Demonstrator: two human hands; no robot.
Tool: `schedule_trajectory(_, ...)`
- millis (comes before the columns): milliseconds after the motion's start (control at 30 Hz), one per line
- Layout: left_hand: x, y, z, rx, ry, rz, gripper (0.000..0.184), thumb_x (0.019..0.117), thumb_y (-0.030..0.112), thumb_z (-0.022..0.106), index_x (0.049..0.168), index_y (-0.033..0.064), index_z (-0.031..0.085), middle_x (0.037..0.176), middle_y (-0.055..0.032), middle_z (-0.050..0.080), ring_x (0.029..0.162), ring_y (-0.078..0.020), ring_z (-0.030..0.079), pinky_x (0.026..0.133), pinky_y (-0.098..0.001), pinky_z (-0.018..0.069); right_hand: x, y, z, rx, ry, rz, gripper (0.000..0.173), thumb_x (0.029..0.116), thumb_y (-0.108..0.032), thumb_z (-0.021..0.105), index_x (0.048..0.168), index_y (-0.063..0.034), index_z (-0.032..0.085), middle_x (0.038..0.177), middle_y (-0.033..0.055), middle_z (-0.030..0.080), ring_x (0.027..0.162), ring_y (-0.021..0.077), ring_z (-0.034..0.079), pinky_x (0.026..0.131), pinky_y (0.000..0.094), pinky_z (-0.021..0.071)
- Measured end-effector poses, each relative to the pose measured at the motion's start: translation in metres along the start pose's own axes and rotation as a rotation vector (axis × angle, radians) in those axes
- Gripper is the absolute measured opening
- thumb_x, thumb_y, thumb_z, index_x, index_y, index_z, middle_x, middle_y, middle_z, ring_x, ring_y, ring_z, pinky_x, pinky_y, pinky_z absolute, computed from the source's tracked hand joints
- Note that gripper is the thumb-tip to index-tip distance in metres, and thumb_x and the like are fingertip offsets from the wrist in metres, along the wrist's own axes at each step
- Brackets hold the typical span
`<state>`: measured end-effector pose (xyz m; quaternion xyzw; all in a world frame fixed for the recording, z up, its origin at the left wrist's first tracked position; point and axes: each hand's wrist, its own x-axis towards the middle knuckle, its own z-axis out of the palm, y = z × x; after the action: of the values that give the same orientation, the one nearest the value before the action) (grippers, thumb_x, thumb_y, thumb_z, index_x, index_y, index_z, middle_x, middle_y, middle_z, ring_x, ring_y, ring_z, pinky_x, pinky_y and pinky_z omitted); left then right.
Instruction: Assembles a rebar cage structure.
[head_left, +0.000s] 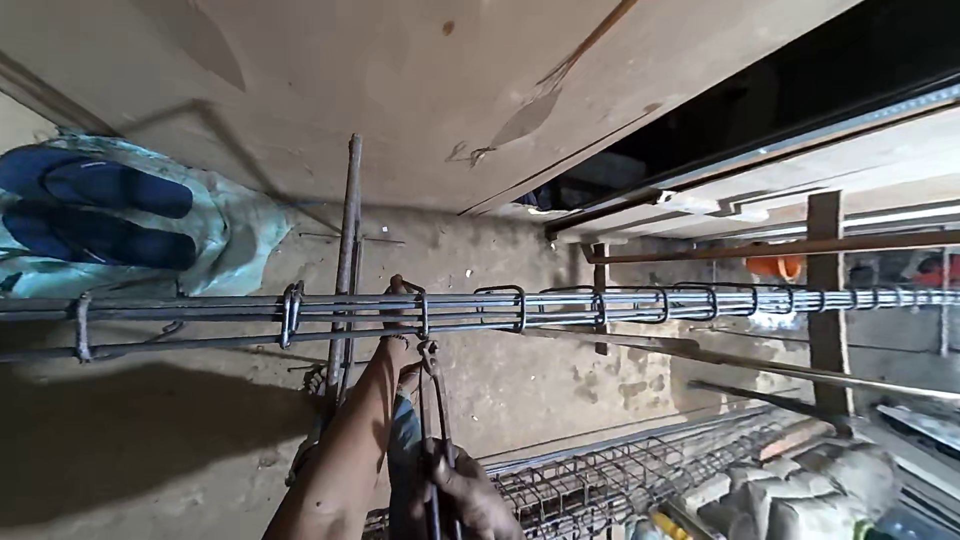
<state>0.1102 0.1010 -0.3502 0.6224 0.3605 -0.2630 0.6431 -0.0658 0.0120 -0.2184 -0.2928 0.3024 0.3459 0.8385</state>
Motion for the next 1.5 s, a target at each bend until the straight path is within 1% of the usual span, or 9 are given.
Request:
schedule_trajectory(133,0.047,-0.013,0.004,-0.014,-0.04,0.085,0.031,0.1115,0.021,0.041,0.117,-0.0029,0.061,0.103,-0.0144,0.065,0.091,-0.0155,0.06,0.085,-0.0328,0.0504,-0.01,-0.007,0.022,-0.999,0.653,-0.072,0.08,0.0729,-0.022,0.089,0.139,-0.0058,0.048,0.078,0.0041,0.066,0.061,0.0144,0.064,0.059,0.0356,0.0582)
schedule_trajectory(300,0.07,-0.021,0.0,-0.221,-0.153,0.029,0.053,0.1092,0.052,0.036,0.107,0.0071,0.065,0.08,-0.0012,0.063,0.067,-0.0071,0.057,0.067,-0.0257,0.0497,-0.017,-0.009,0.057,-1.716,0.873,0.139,0.066,0.0936,-0.024,0.06,0.156,-0.0098,0.042,0.118,0.0198,0.067,0.087,0.0333,0.072,0.071,0.0503,0.0602)
schedule_trajectory(433,0.083,-0.033,0.01,-0.086,-0.106,0.249,0.025,0.1088,0.018,0.042,0.104,0.0012,0.059,0.082,-0.004,0.06,0.073,-0.0096,0.055,0.07,-0.0303,0.0493,0.008,0.023,0.045,-1.43,0.82,-0.087,0.046,0.1022,-0.029,0.06,0.139,0.0,0.057,0.086,0.0118,0.072,0.065,0.0231,0.069,0.064,0.0433,0.06)
schedule_trajectory(633,0.093,-0.025,0.003,0.226,-0.088,0.341,0.013,0.104,0.007,0.052,0.106,-0.0029,0.06,0.091,-0.0162,0.066,0.083,-0.0223,0.064,0.078,-0.0401,0.0528,0.067,0.064,-0.044,-1.451,0.835,-0.611,0.039,0.0952,-0.014,0.066,0.127,0.0084,0.063,0.096,0.0174,0.075,0.072,0.0247,0.074,0.067,0.0405,0.0631)
schedule_trajectory(800,0.06,0.046,0.008,0.378,-0.14,-0.087,0.02,0.1072,0.001,0.044,0.121,-0.0055,0.056,0.108,-0.014,0.064,0.096,-0.017,0.059,0.091,-0.0344,0.0477,0.024,0.034,-0.016,-0.901,0.519,-0.351,0.031,0.101,-0.018,0.058,0.126,0.0004,0.065,0.07,0.0026,0.064,0.052,0.0078,0.056,0.051,0.0257,0.0504)
schedule_trajectory(967,0.098,-0.037,0.007,0.144,-0.072,0.33,0.016,0.1061,0.01,0.047,0.104,-0.0007,0.058,0.084,-0.0079,0.061,0.072,-0.0117,0.056,0.068,-0.031,0.0493,0.003,0.014,-0.023,0.174,-0.162,0.009,0.046,0.0948,-0.046,0.07,0.127,-0.0143,0.061,0.076,-0.0036,0.062,0.058,0.0048,0.06,0.053,0.0206,0.0523)
schedule_trajectory(1100,0.094,-0.026,0.011,0.069,-0.049,0.227,0.018,0.1065,0.006,0.046,0.104,-0.0053,0.059,0.083,-0.0076,0.06,0.072,-0.0082,0.054,0.07,-0.0266,0.0481,-0.012,-0.002,-0.001,-0.856,0.5,-0.115,0.076,0.0755,-0.022,0.087,0.14,-0.0063,0.05,0.077,0.0028,0.067,0.06,0.0126,0.064,0.058,0.0328,0.0573)
schedule_trajectory(1267,0.095,-0.034,0.007,0.172,-0.094,0.274,0.013,0.1059,0.008,0.047,0.105,-0.0002,0.057,0.081,-0.0073,0.059,0.07,-0.0127,0.056,0.067,-0.0313,0.0487,-0.018,0.005,0.038,-1.969,1.062,-0.083,0.069,0.0831,-0.019,0.073,0.147,-0.0046,0.053,0.106,0.0196,0.069,0.084,0.0343,0.071,0.065,0.0466,0.0589)
schedule_trajectory(1500,0.098,-0.037,0.007,0.061,-0.098,0.251,0.016,0.1066,0.011,0.045,0.101,0.0027,0.057,0.077,-0.0028,0.058,0.067,-0.0082,0.055,0.063,-0.0273,0.0485,-0.021,-0.001,0.024,-0.174,0.208,-0.009,0.031,0.1085,-0.031,0.046,0.127,-0.0089,0.058,0.069,-0.0043,0.056,0.048,0.0015,0.047,0.043,0.0177,0.0409)
